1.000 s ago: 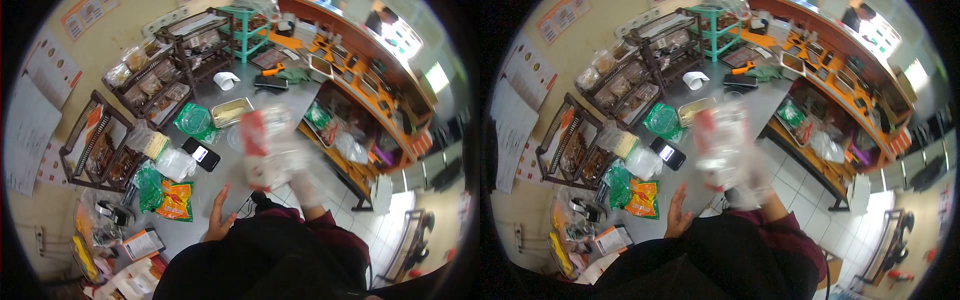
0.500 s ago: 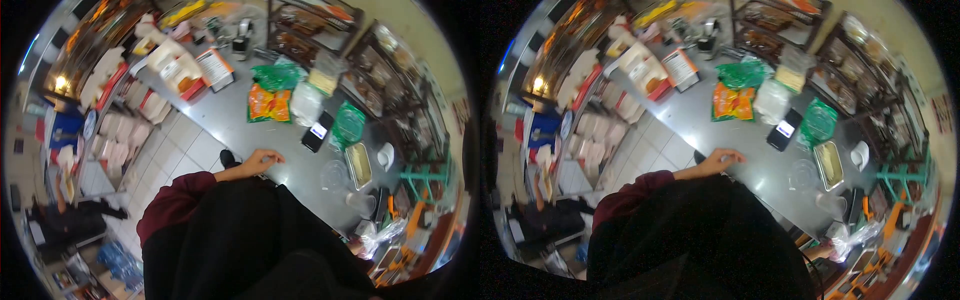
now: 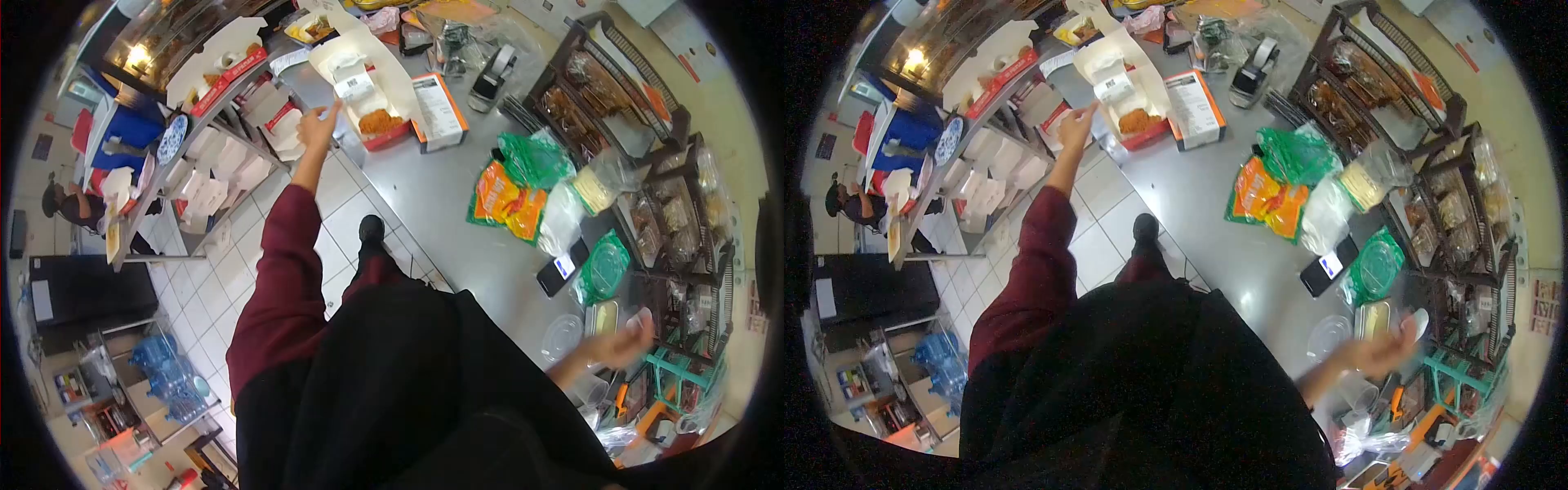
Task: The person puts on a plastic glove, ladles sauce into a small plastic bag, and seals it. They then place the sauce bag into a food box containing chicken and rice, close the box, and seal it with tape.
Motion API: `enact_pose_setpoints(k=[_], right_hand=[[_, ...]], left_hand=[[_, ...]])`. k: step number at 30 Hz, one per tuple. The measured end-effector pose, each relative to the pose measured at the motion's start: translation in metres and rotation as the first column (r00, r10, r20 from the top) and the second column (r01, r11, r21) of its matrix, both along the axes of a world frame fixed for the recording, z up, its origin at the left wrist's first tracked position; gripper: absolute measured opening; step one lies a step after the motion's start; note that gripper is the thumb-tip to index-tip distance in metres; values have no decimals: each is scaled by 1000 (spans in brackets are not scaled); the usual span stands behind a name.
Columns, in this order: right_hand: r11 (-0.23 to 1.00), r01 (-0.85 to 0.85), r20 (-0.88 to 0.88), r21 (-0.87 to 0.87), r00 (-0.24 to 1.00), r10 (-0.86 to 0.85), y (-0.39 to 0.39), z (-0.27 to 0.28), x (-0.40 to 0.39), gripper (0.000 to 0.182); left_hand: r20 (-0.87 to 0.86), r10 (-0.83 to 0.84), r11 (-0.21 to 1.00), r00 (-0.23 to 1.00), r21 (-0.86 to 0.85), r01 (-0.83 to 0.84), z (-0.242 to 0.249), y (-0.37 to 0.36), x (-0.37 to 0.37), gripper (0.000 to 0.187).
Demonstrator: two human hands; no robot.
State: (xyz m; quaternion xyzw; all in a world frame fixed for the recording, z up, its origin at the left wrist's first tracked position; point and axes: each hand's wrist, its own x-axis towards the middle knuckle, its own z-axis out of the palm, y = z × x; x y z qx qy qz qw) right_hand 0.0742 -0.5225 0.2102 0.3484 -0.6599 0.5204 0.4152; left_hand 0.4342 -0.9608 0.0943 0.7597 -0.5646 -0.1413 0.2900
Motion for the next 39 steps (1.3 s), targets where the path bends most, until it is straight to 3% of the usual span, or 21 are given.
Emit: enact_pose_setpoints(k=[1, 3, 5, 6, 8, 9, 11, 12, 14, 15, 17, 22, 24, 25, 26, 27, 29, 31, 35, 37, 39], right_hand=[[944, -304, 189, -127, 927, 324, -54, -14, 27, 17], [716, -622, 289, 317, 782, 552, -169, -31, 105, 12], [664, -663, 296, 345, 749, 593, -236, -45, 151, 17], [608, -760, 503, 229, 627, 594, -259, -60, 170, 19], [502, -859, 792, -101, 236, 563, -300, -74, 208, 31], [455, -839, 844, -299, -10, 536, -316, -76, 225, 43], [252, -542, 593, -801, -667, 450, -326, -101, 248, 56], [181, -270, 319, -946, -876, 361, -328, -109, 257, 63], [211, -3, 61, -978, -961, 268, -334, -99, 266, 67], [233, 132, -79, -963, -972, 223, -333, -98, 270, 70], [358, 45, 122, -933, -895, 430, -323, -105, 278, 52], [646, -108, 634, -755, -371, 678, -296, -120, 278, 36], [797, -177, 817, -577, -98, 569, -286, -133, 275, 41], [817, -225, 846, -530, -85, 526, -280, -143, 272, 43], [834, -272, 874, -480, -75, 479, -271, -153, 269, 44], [846, -316, 899, -430, -63, 434, -263, -163, 266, 45], [858, -329, 919, -394, -144, 367, -247, -176, 263, 52], [856, -347, 924, -383, -165, 346, -235, -189, 262, 54], [839, -423, 939, -343, -164, 301, -226, -181, 259, 69], [864, -458, 975, -209, -27, 221, -217, -196, 253, 76], [884, -460, 989, -78, 77, 127, -204, -201, 246, 78]], left_hand=[[79, 12, 999, 997, -33, -9, 1, -11, -16, 28], [238, 23, 996, 971, -94, -1, 1, -49, -37, 24], [-247, -331, 920, 911, -298, 254, 7, -63, -15, 24], [-447, -496, 850, 745, -427, 309, 13, -64, -6, 25], [-932, -323, 929, 166, -280, 241, 44, -51, -3, 28], [-975, -134, 951, -175, -176, 253, 58, -40, -3, 30], [-980, 38, 921, -196, -42, 388, 69, -20, -2, 38], [-956, 73, 912, -282, -50, 407, 63, -9, -4, 37], [-931, 121, 862, -345, -74, 501, 53, 7, 1, 38], [-939, 116, 853, -325, -74, 517, 44, 11, 7, 38], [-953, 106, 834, -284, -71, 547, 23, 21, 21, 40], [-925, 379, 616, -21, 235, 752, -24, 62, 66, 40], [-944, 226, 766, 241, 325, 555, -57, 71, 89, 39], [-912, 161, 833, 377, 330, 445, -60, 70, 94, 38], [-764, -315, 872, 564, 3, 490, -67, 60, 96, 44], [-375, -673, 738, 637, -294, 607, -62, 38, 86, 50], [181, -849, 412, 497, -362, 836, -44, -7, 68, 57], [436, -827, 247, 356, -287, 925, -52, -39, 52, 42], [359, -927, -18, 106, -325, 945, -50, -66, 31, 22], [323, -945, -142, -40, -298, 944, -50, -60, 22, 21], [301, -954, -106, 7, -358, 928, -55, -24, 15, 20]])
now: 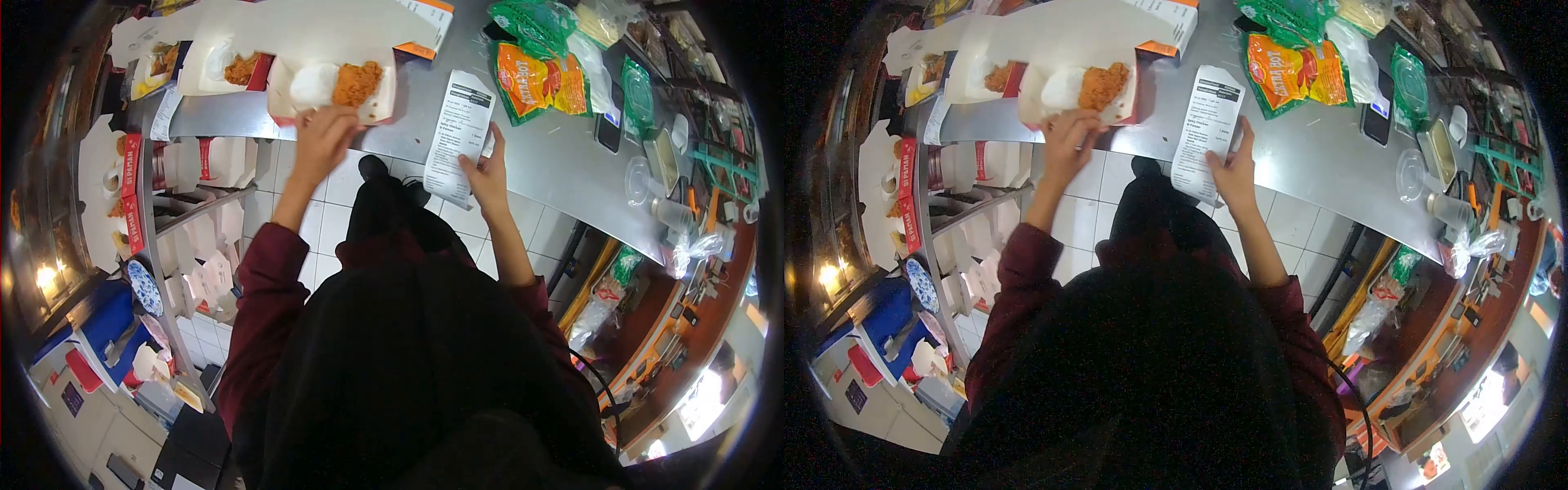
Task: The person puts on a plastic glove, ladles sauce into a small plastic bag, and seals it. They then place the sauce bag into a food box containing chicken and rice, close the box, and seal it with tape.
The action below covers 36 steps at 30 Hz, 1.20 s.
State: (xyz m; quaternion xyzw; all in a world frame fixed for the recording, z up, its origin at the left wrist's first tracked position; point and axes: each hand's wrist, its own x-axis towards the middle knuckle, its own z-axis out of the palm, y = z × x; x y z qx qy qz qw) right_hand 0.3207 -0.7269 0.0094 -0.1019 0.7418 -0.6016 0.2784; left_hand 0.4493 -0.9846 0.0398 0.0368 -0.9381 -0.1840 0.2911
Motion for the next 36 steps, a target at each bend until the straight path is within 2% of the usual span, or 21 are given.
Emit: enact_pose_setpoints(k=[4, 7, 11, 15, 18, 21, 24, 27, 30, 33, 36], right_hand=[[975, 41, -140, 218, 990, -10, 19, 21, -8, 79], [958, 93, -228, 273, 973, -30, 32, 25, -11, 81], [953, 124, -331, 275, 943, -27, 42, 11, -15, 85], [929, 125, -314, 348, 949, -10, 38, 15, -18, 84], [908, 114, -305, 404, 952, 17, 34, 24, -19, 79], [903, 83, -328, 421, 942, 67, 37, 15, -21, 72], [869, 82, -336, 488, 937, 100, 36, 19, -19, 69], [778, 91, -389, 621, 898, 205, 34, 28, -16, 66], [703, 131, -375, 699, 904, 205, 30, 49, -13, 57], [777, 394, -762, 491, 627, 164, 39, 26, -6, 38], [898, 309, -812, 312, 578, 84, 36, 4, 5, 26]], left_hand=[[-128, 63, 993, 990, 105, -50, -12, 75, -18, 17], [-229, 83, 981, 970, 191, -38, -17, 118, -43, 16], [-260, 67, 976, 963, 216, -10, -11, 140, -87, 15], [-298, 49, 976, 953, 219, 18, -6, 138, -111, 14], [-269, 41, 976, 962, 215, 18, -4, 139, -113, 15], [-139, -109, 979, 984, 154, 130, -19, 131, -110, 17], [-103, -185, 977, 977, 92, 194, -22, 125, -97, 26], [-177, -64, 990, 982, 112, 84, -7, 129, -85, 37], [37, -401, 914, 915, 86, 397, -14, 123, -53, 46], [205, -533, 843, 821, 220, 492, -26, 121, -40, 48], [229, -535, 845, 813, 138, 517, -29, 112, -38, 47]])
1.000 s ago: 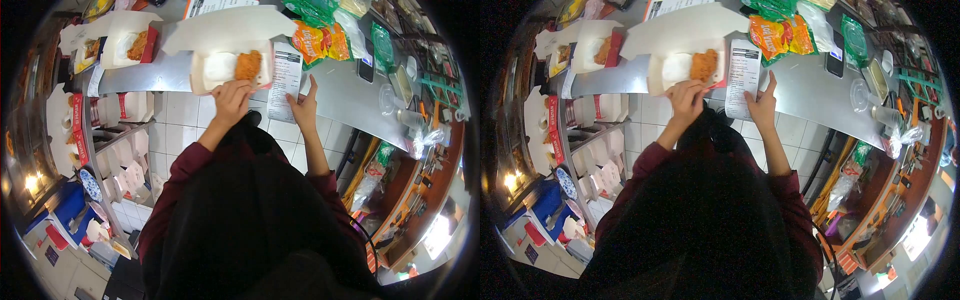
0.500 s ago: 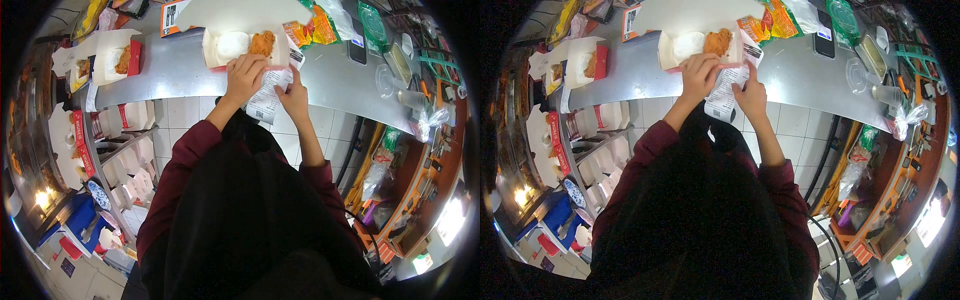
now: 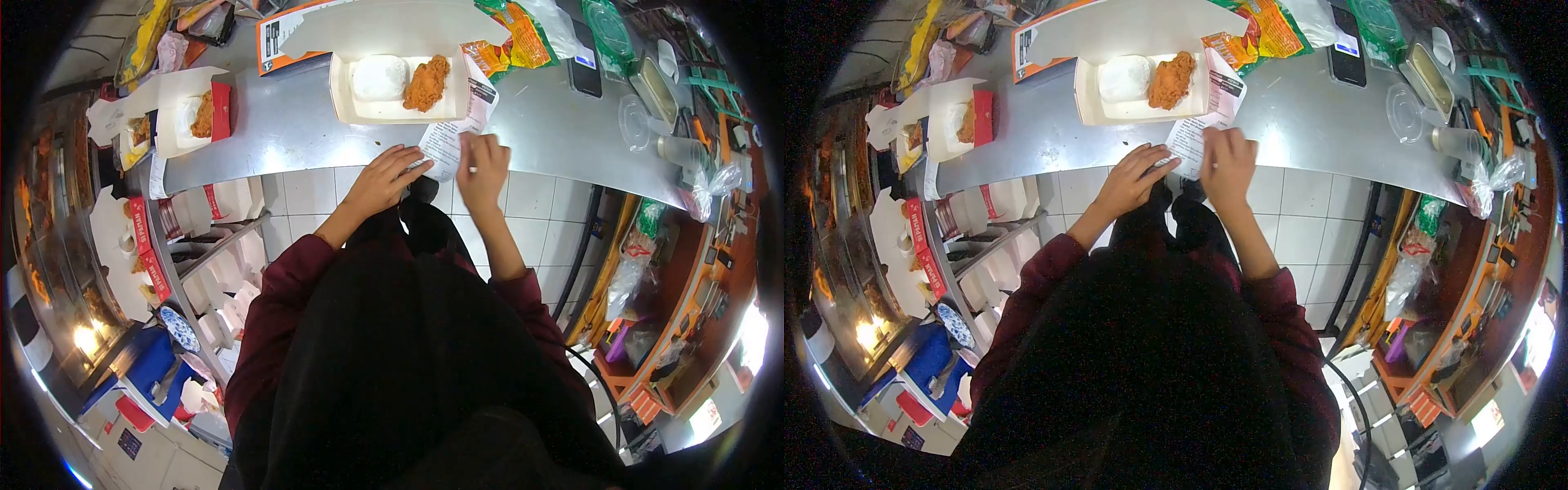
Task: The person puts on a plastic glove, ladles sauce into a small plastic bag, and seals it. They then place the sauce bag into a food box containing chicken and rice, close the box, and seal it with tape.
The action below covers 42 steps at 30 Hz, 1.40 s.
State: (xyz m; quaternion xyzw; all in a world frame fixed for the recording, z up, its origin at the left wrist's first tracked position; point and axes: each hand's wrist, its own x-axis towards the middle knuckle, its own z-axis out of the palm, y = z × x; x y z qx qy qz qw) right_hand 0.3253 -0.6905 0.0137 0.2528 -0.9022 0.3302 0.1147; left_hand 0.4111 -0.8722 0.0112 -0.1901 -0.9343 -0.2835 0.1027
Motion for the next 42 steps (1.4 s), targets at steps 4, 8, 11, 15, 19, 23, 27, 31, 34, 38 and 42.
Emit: enact_pose_setpoints(k=[4, 8, 11, 15, 19, 23, 27, 31, 34, 38, 42], right_hand=[[938, -232, -94, 258, 960, 264, -16, -9, 3, 26], [962, 74, -156, 264, 987, -33, 3, -1, -17, 26], [922, -185, -164, 341, 954, 252, -6, 6, 9, 17], [868, 491, -57, 79, 871, -488, 56, 12, -18, 1], [649, 761, 176, -11, 640, -748, 145, -3, 17, 6], [689, 457, 130, 563, 774, -620, 248, -33, 83, 14], [676, 434, 564, 596, 374, -737, 355, -84, 146, 19], [801, 291, 728, 523, 337, -597, 455, -78, 172, 29], [774, 403, 736, 489, 287, -614, 528, -81, 164, 32], [705, 440, 631, 557, 329, -703, 610, -79, 127, 32], [727, 543, 709, 420, 304, -637, 674, -100, 71, 32]], left_hand=[[-42, 22, 999, 999, 47, -20, -6, -1, 0, 46], [-40, 31, 998, 999, 48, -29, -4, 1, 1, 46], [-23, -30, 996, 999, 78, 32, 0, -3, -6, 46], [9, -57, 997, 998, 59, 56, 10, -5, -10, 41], [3, -74, 997, 997, -22, 74, 29, 13, -25, 34], [-17, -36, 999, 999, -7, 36, 45, 65, -48, 33], [-84, -146, 986, 986, 73, 152, 54, 176, -95, 34], [-76, -342, 913, 937, 209, 350, 65, 326, -130, 33], [-4, -576, 799, 818, 211, 564, 62, 421, -147, 32], [505, -712, 670, 487, 285, 685, 3, 472, -161, 31], [902, -401, 900, 159, 355, 253, -119, 437, -183, 32]])
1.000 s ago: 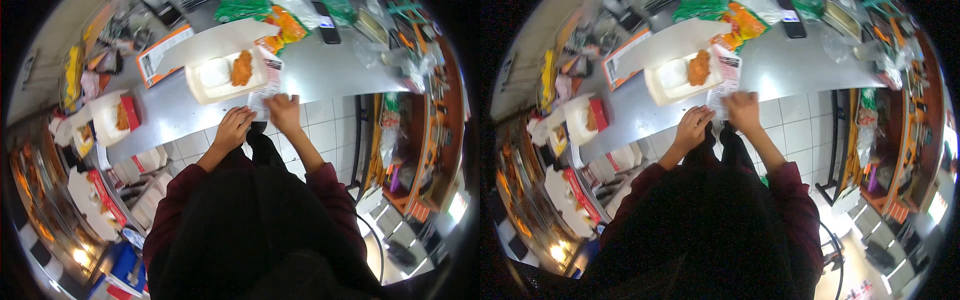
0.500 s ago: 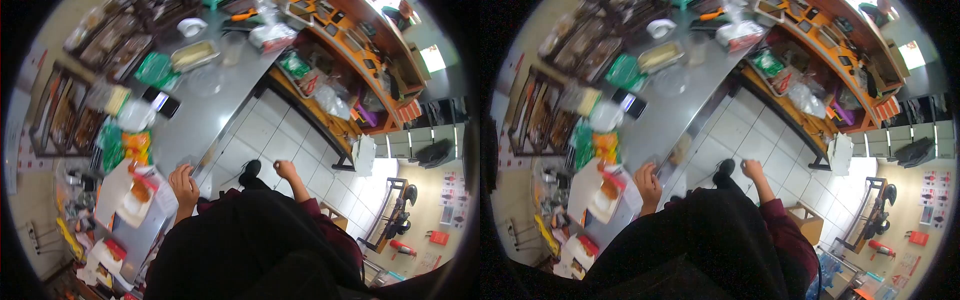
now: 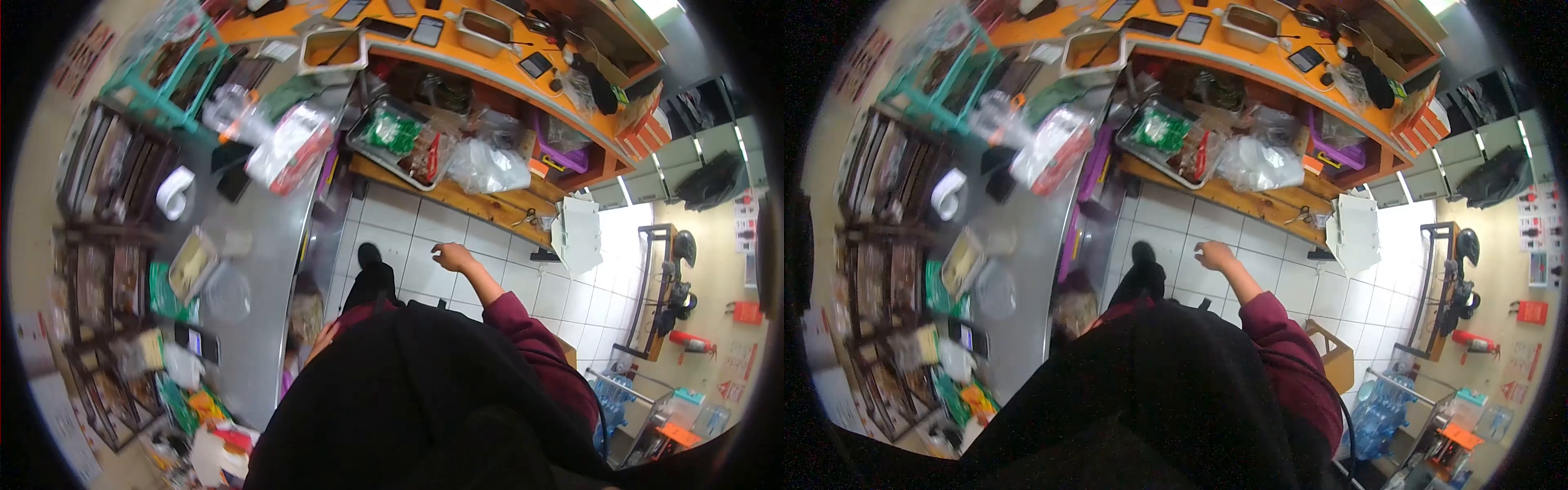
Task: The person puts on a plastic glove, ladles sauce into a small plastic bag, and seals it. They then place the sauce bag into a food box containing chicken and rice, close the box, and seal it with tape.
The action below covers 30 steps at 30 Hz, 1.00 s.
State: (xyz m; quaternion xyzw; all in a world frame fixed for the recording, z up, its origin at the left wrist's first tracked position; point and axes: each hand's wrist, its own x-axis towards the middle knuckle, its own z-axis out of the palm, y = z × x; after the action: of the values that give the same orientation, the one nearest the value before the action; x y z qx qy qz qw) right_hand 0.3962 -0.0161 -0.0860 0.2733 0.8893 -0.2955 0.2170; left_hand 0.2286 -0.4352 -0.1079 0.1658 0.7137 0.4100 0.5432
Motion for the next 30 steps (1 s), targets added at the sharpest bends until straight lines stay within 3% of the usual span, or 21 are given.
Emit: enact_pose_setpoints(k=[2, 5, 8, 10, 12, 14, 16, 17, 18, 20, 21, 23, 25, 26, 28, 30], right_hand=[[997, 45, 10, -56, 999, -44, 24, -8, -20, 32], [1000, 3, 86, -25, 996, -1, 57, -48, -22, 33], [987, 92, 201, -135, 978, -64, 86, -56, 1, 34], [938, 289, 215, -192, 945, -247, 102, -53, 20, 31], [954, 266, 258, -140, 940, -224, 119, -64, 44, 29], [963, 249, 433, -105, 883, -181, 141, -49, 40, 28], [984, 180, 278, 1, 945, -173, 164, -45, 27, 30], [975, 222, 331, 29, 918, -219, 179, -51, 11, 30], [971, 226, 250, 83, 938, -239, 190, -45, -11, 24], [986, 34, -52, 163, 998, -26, 219, -63, -44, 19], [973, -137, 5, 187, 990, 139, 238, -81, -70, 22], [974, -203, -138, 101, 967, 216, 269, -82, -135, 37], [971, -108, -236, 213, 959, 158, 288, -124, -193, 55], [926, 18, -338, 377, 934, 120, 293, -127, -227, 62], [822, 123, -364, 556, 925, 108, 300, -151, -277, 69], [773, 28, -193, 634, 974, 123, 307, -179, -311, 68]], left_hand=[[-51, -106, 960, 993, -264, 89, -26, -9, -19, 30], [-73, -223, 878, 972, -447, 168, -49, 15, -65, 28], [-123, -228, 894, 966, -421, 157, -55, 84, -123, 25], [-169, -195, 928, 966, -349, 126, -53, 138, -158, 24], [-196, -159, 956, 968, -276, 101, -52, 187, -181, 23], [-192, -129, 970, 973, -230, 84, -47, 230, -191, 21], [-176, -102, 979, 979, -195, 67, -44, 263, -190, 20], [-162, -87, 979, 983, -195, 54, -44, 272, -183, 20], [-145, -70, 977, 987, -208, 39, -44, 275, -174, 19], [-108, -42, 968, 993, -251, 14, -55, 271, -149, 18], [-86, -35, 958, 996, -287, 9, -62, 263, -134, 18], [-45, -19, 930, 999, -366, 2, -82, 241, -94, 17], [-2, -4, 893, 1000, -450, 2, -106, 215, -52, 17], [17, 7, 871, 1000, -491, 2, -118, 204, -30, 17], [16, -14, 832, 1000, -554, 20, -142, 188, 2, 17], [-327, -260, 902, 908, -419, 108, -173, 185, 7, 17]])
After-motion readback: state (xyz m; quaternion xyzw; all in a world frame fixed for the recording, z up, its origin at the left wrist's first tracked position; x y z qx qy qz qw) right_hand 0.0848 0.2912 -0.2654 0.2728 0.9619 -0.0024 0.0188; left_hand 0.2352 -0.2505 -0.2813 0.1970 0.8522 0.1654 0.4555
